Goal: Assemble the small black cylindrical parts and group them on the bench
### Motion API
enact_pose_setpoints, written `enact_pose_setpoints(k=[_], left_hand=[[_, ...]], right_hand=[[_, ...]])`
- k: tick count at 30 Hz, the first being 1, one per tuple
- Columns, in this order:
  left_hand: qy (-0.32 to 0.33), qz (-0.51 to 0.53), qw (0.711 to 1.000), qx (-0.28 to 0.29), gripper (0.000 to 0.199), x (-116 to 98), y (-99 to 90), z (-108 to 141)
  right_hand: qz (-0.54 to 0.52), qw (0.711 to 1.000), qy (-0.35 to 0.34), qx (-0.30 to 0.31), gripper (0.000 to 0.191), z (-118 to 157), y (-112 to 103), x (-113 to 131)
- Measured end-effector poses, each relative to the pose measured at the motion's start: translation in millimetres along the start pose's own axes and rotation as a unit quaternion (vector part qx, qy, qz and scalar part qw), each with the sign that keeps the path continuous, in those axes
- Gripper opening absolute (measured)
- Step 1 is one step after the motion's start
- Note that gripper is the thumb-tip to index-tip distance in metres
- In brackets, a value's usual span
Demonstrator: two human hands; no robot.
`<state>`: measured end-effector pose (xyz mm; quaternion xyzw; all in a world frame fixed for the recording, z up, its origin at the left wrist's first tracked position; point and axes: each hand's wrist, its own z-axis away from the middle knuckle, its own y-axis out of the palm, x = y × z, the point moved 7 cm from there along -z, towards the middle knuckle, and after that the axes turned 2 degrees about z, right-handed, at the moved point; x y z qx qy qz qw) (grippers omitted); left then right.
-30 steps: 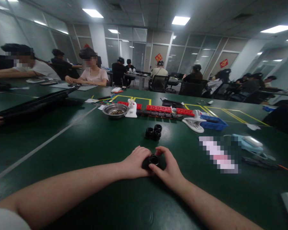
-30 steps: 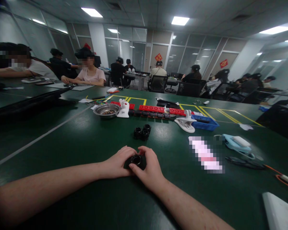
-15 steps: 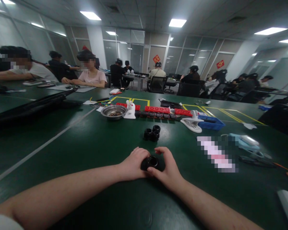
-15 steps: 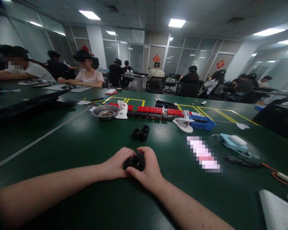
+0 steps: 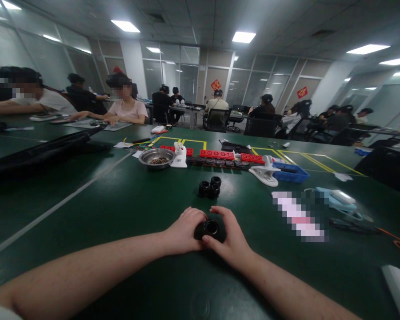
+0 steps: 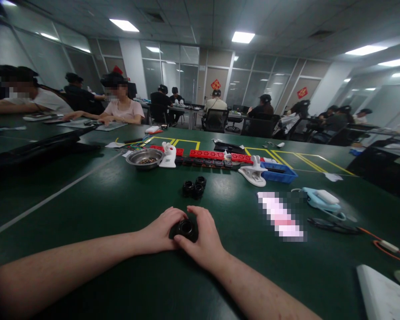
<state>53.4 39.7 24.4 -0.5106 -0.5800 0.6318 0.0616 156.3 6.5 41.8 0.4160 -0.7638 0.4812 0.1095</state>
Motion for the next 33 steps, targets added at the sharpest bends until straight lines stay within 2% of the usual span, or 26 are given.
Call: enact_pose_setpoints(k=[3, 7, 12, 15, 17, 20, 24, 29, 33], left_hand=[[0.005, 0.000, 1.000, -0.009, 0.036, 0, 0.2, -1], [-0.002, 0.007, 1.000, -0.026, 0.047, 4, -0.4, -1], [-0.021, 0.031, 0.999, 0.000, 0.047, 13, 1.6, -1], [0.010, 0.024, 0.999, 0.026, 0.057, 8, 3.4, -1], [0.026, 0.020, 0.999, 0.043, 0.049, 5, 5.4, -1], [0.020, 0.021, 0.999, 0.027, 0.046, 5, 3.9, -1], [0.020, 0.012, 1.000, 0.000, 0.045, 4, 1.5, -1], [0.018, -0.004, 1.000, -0.009, 0.042, 2, 1.0, -1], [0.021, -0.008, 1.000, -0.005, 0.041, 2, 2.0, -1]], right_hand=[[0.012, 1.000, 0.005, -0.020, 0.051, 0, -2, 0], [0.002, 1.000, 0.003, -0.017, 0.043, 1, -2, 1], [-0.065, 0.998, -0.004, 0.020, 0.041, 0, 0, 3], [-0.098, 0.994, -0.009, 0.036, 0.040, -1, -1, 5], [-0.107, 0.993, -0.022, 0.039, 0.041, 0, -2, 8], [-0.075, 0.997, -0.024, 0.013, 0.044, 0, -4, 7], [-0.010, 1.000, 0.014, -0.015, 0.041, -1, -5, -1], [-0.011, 0.999, -0.050, 0.017, 0.053, 0, 0, 8], [0.028, 0.999, -0.039, -0.023, 0.056, 1, -6, 3]])
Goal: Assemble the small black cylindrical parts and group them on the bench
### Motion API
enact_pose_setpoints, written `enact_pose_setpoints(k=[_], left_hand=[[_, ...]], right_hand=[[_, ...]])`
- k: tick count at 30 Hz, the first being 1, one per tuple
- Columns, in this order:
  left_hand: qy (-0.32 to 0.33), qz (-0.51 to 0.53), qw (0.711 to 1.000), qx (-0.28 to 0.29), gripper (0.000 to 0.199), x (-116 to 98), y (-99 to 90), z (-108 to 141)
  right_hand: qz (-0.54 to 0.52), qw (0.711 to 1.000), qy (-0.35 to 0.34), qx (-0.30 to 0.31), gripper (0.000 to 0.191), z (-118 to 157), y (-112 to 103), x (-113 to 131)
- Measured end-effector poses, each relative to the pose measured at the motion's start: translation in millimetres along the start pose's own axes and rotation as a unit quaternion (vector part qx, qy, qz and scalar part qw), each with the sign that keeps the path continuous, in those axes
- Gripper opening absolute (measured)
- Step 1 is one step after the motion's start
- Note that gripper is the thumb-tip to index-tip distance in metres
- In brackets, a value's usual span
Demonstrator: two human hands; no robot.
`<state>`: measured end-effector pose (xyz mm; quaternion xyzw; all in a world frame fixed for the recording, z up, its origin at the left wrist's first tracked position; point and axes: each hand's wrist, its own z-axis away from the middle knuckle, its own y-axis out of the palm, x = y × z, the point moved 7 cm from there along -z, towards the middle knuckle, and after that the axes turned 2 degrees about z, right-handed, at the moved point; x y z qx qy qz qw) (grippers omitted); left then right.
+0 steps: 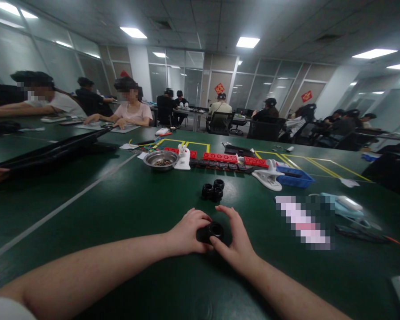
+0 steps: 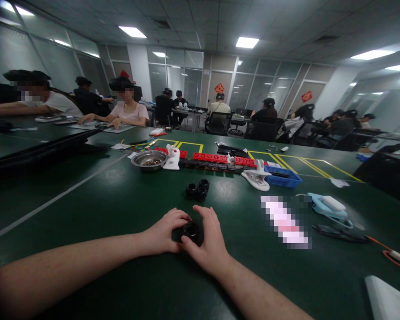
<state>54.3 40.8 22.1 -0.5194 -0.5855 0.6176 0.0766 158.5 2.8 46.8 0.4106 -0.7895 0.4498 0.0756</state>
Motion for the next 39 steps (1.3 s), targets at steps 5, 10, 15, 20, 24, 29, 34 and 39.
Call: enact_pose_setpoints(k=[5, 10, 15, 20, 24, 29, 34, 39], left_hand=[[-0.002, 0.000, 1.000, 0.000, 0.040, -1, 0.5, 0], [-0.009, 0.004, 1.000, -0.003, 0.046, 0, 0.1, -1], [-0.004, 0.003, 1.000, -0.001, 0.037, -1, -0.5, -1], [-0.002, 0.011, 1.000, 0.004, 0.044, 2, 3.1, 0], [0.000, 0.010, 1.000, -0.003, 0.043, 4, 3.1, 0], [-0.001, 0.013, 1.000, 0.008, 0.043, 0, -0.2, 0], [-0.001, 0.013, 1.000, 0.013, 0.042, -1, -0.4, 0], [0.003, 0.015, 1.000, 0.003, 0.044, 1, 1.4, 0]], right_hand=[[0.002, 0.999, 0.034, 0.000, 0.046, 0, 2, -7], [-0.048, 0.996, -0.036, 0.058, 0.053, 1, 7, 7], [0.001, 1.000, 0.027, 0.007, 0.054, 0, 1, -6], [0.003, 0.999, 0.051, 0.004, 0.050, 0, 3, -10], [-0.037, 0.999, -0.012, 0.038, 0.049, 1, 5, 2], [-0.002, 1.000, 0.001, 0.027, 0.053, 1, 3, 0], [0.027, 0.999, 0.042, -0.022, 0.052, -1, 0, -7], [-0.008, 1.000, -0.014, 0.015, 0.043, -1, 1, 4]])
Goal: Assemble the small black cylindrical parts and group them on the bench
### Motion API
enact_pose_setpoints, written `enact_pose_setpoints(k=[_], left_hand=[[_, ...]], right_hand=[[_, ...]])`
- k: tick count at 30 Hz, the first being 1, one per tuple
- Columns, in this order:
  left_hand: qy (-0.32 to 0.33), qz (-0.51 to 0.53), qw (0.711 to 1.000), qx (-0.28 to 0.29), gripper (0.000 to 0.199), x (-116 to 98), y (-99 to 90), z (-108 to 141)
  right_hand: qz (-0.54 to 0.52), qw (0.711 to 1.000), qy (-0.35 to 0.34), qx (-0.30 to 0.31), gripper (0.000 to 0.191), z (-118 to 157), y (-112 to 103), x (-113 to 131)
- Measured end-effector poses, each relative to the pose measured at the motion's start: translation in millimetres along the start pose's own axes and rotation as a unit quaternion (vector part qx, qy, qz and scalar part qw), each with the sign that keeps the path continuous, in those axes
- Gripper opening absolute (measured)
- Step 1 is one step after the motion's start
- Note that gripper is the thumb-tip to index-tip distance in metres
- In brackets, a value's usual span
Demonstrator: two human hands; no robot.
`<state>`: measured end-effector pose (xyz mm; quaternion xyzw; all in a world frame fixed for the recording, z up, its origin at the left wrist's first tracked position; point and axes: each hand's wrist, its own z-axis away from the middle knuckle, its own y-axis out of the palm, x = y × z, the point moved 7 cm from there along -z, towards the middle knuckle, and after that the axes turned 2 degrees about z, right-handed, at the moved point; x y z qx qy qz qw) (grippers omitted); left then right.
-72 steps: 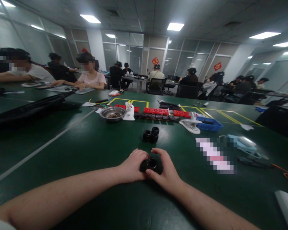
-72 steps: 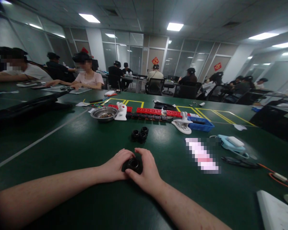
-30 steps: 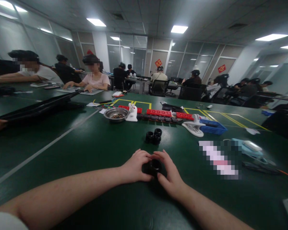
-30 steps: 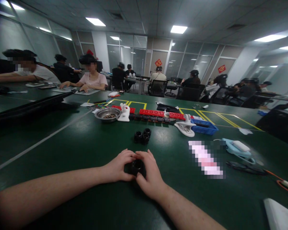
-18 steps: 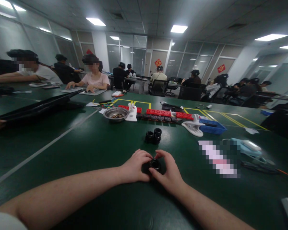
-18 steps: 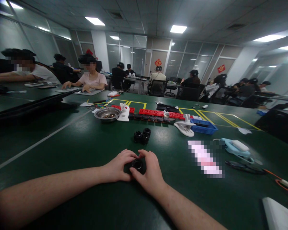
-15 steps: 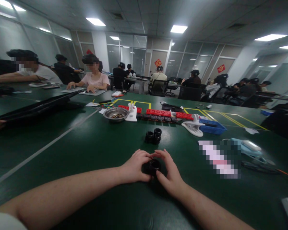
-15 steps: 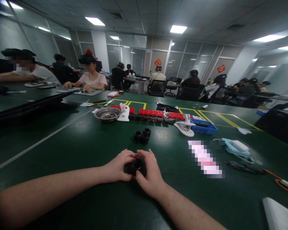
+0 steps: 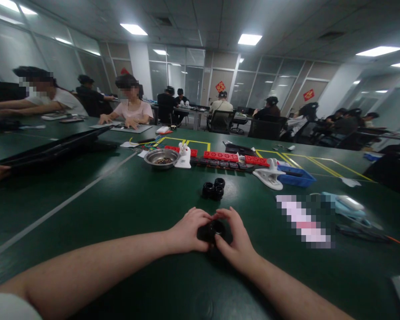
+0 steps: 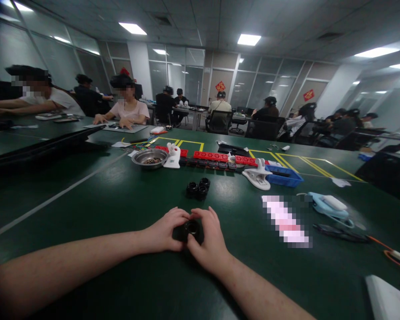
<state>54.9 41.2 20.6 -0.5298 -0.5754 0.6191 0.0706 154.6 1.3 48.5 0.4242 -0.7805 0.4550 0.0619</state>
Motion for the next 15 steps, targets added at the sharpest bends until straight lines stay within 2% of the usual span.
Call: enact_pose_setpoints(k=[3, 11, 15], left_hand=[[-0.001, 0.002, 1.000, -0.001, 0.045, 1, 0.7, 0], [-0.007, 0.003, 1.000, 0.009, 0.045, 1, 0.9, 1], [-0.012, 0.007, 1.000, 0.007, 0.045, 4, 1.0, 1]], right_hand=[[-0.016, 0.999, -0.021, 0.025, 0.047, 1, 2, 4], [0.047, 0.997, 0.065, -0.015, 0.044, 0, 1, -8], [0.018, 1.000, 0.020, 0.008, 0.044, 1, 3, -1]])
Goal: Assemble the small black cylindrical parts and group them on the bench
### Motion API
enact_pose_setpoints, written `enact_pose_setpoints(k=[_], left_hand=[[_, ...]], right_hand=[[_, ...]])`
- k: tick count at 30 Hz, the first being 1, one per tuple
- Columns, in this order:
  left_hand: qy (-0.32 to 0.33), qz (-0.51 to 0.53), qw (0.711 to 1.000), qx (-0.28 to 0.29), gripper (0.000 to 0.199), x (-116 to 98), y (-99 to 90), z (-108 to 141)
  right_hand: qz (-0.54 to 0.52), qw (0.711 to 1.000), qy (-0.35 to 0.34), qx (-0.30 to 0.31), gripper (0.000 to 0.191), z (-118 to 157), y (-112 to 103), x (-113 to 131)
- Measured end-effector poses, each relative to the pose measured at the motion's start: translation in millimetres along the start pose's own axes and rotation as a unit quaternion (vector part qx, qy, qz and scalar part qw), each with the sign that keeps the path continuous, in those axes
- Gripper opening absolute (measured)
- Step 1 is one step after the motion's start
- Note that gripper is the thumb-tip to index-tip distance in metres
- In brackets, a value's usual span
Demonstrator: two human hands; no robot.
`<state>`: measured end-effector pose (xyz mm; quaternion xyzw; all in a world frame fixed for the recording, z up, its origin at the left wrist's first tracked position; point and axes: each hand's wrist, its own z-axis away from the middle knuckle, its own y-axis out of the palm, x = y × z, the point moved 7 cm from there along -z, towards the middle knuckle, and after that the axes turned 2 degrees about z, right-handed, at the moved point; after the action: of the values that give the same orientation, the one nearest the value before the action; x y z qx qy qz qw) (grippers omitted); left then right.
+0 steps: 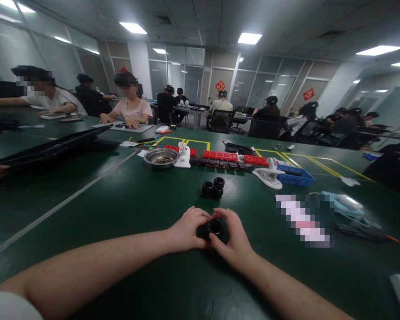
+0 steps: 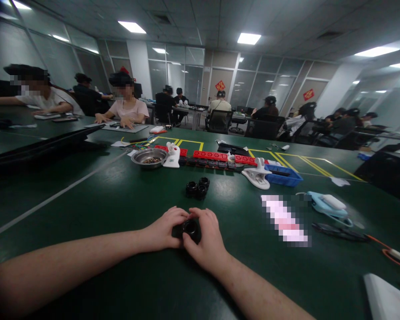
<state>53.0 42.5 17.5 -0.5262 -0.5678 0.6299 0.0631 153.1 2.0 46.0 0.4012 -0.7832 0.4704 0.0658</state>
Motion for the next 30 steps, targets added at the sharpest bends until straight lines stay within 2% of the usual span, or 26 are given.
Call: enact_pose_setpoints(k=[3, 8, 11, 13, 17, 24, 26, 30], left_hand=[[0.001, -0.003, 1.000, -0.004, 0.044, -1, -1.0, 0], [0.003, -0.009, 1.000, 0.000, 0.037, -6, -2.7, 0], [0.005, -0.007, 1.000, 0.000, 0.037, -6, -2.6, 0], [0.005, -0.009, 1.000, -0.001, 0.039, -5, -2.0, 0], [-0.003, -0.012, 1.000, 0.003, 0.042, -3, -1.1, -1], [-0.002, -0.007, 1.000, 0.006, 0.039, -6, -2.1, -1], [0.001, -0.008, 1.000, 0.002, 0.041, -6, -2.0, -1], [-0.006, -0.012, 1.000, 0.006, 0.045, -3, -1.1, -1]], right_hand=[[-0.019, 0.999, -0.034, 0.017, 0.050, 1, 0, 4], [0.001, 0.999, 0.035, -0.023, 0.049, 0, -4, -8], [0.003, 0.998, 0.055, -0.027, 0.045, 0, -2, -12], [-0.016, 0.999, 0.037, -0.009, 0.043, 0, 1, -9], [-0.042, 0.998, -0.023, 0.030, 0.052, 1, 3, 1], [-0.018, 0.998, 0.048, -0.023, 0.045, 1, -2, -10], [-0.031, 0.999, 0.032, -0.014, 0.043, 1, 0, -8], [-0.044, 0.999, -0.028, 0.015, 0.052, 2, 1, 3]])
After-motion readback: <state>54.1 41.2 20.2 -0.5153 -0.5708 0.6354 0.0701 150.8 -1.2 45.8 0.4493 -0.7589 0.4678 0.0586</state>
